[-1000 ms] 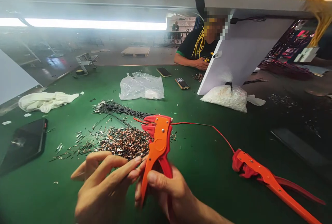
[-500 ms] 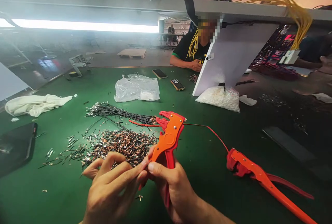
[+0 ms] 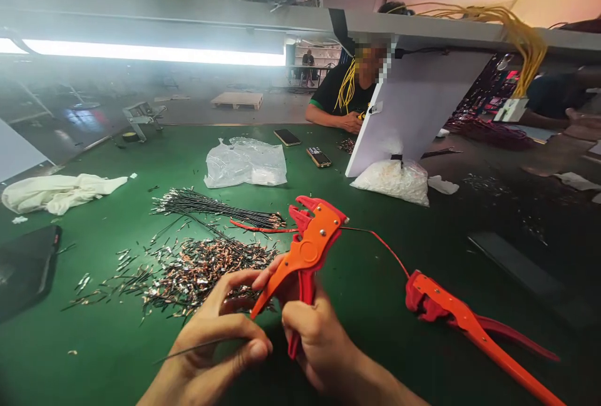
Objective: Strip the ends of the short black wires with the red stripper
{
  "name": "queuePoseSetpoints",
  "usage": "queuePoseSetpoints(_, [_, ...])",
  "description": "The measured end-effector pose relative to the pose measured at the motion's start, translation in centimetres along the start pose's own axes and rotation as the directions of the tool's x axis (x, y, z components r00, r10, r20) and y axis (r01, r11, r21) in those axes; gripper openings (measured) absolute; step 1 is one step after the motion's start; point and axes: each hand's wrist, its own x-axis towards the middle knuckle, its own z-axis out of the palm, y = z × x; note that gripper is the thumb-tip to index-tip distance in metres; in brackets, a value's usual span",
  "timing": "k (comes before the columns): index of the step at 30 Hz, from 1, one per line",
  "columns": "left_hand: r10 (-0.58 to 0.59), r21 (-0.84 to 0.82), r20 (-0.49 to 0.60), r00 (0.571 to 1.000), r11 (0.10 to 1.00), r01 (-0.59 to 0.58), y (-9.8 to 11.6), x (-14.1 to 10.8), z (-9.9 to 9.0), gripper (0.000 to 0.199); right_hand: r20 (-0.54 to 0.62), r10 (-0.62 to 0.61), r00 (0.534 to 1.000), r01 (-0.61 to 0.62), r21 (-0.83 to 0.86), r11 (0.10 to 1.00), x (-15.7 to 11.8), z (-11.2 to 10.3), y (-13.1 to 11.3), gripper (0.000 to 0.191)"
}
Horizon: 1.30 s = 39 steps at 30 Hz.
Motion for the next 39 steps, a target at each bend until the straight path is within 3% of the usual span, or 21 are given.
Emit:
queuePoseSetpoints(3, [-0.090,-0.163,0.060,0.994,0.982,0.099,0.0,0.5,0.4,0.013,0.013,0.066,0.998,-0.066,0.012,0.998,0.1,-0.3,0.0,0.048])
queuePoseSetpoints(5, [-0.133,-0.224,0.071,0.988,0.964,0.146,0.1,0.8,0.3,0.016,0.053,0.066,0.996,-0.061,-0.087,0.994,0.0,-0.5,0.1,0.050])
queuePoseSetpoints(7, [-0.177,-0.301,0.150,0.973,0.929,0.215,0.3,1.0,0.1,0.026,0.071,0.060,0.996,-0.044,-0.211,0.976,-0.1,-0.7,0.2,0.050])
queuePoseSetpoints(10, [-0.248,-0.366,0.343,0.906,0.853,0.372,0.3,0.7,-0.3,0.034,0.136,0.145,0.980,-0.105,-0.263,0.959,0.0,-0.8,0.2,0.055])
queuePoseSetpoints(13, [-0.272,-0.324,0.440,0.856,0.840,0.434,0.1,0.4,-0.6,0.037,0.219,0.214,0.952,-0.176,-0.184,0.967,0.2,-0.7,-0.2,0.058])
queuePoseSetpoints(15, [-0.268,-0.334,0.386,0.883,0.851,0.405,-0.1,0.5,-0.9,0.039,0.227,0.206,0.952,-0.184,-0.114,0.976,0.3,-0.7,-0.5,0.058])
queuePoseSetpoints(16, [-0.269,-0.336,0.300,0.915,0.868,0.366,-0.2,0.8,-1.3,0.039,0.219,0.191,0.957,-0.174,-0.095,0.980,0.4,-0.7,-0.7,0.057])
queuePoseSetpoints(18, [-0.261,-0.277,0.002,0.965,0.927,0.251,-0.3,1.3,-2.3,0.036,0.190,0.157,0.969,-0.145,-0.075,0.987,0.3,-0.9,-0.7,0.052])
queuePoseSetpoints(20, [-0.198,-0.148,-0.254,0.947,0.975,0.164,-0.4,1.9,-3.6,0.031,0.207,0.139,0.968,-0.127,-0.070,0.989,0.1,-1.0,-0.5,0.046])
queuePoseSetpoints(22, [-0.162,-0.098,-0.372,0.914,0.986,0.135,-0.3,2.2,-4.5,0.027,0.287,0.134,0.949,-0.124,-0.052,0.991,-0.2,-1.0,0.1,0.040])
queuePoseSetpoints(24, [-0.135,-0.083,-0.377,0.916,0.990,0.112,-0.2,2.2,-4.4,0.027,0.337,0.095,0.937,-0.106,0.017,0.994,-0.4,-0.8,0.7,0.031])
queuePoseSetpoints(29, [-0.180,-0.062,-0.200,0.963,0.983,0.171,-0.2,1.6,-1.5,0.039,0.298,0.035,0.954,-0.112,0.247,0.962,-0.7,-0.6,1.1,0.026])
queuePoseSetpoints(33, [-0.299,-0.045,-0.181,0.937,0.954,0.296,0.1,1.3,-0.4,0.040,0.360,0.054,0.931,-0.163,0.277,0.947,-0.7,-1.2,0.9,0.032])
queuePoseSetpoints(39, [-0.378,-0.125,-0.203,0.903,0.925,0.359,0.3,1.4,-1.1,0.030,0.406,0.064,0.912,-0.164,0.218,0.962,-0.7,-1.7,1.1,0.036])
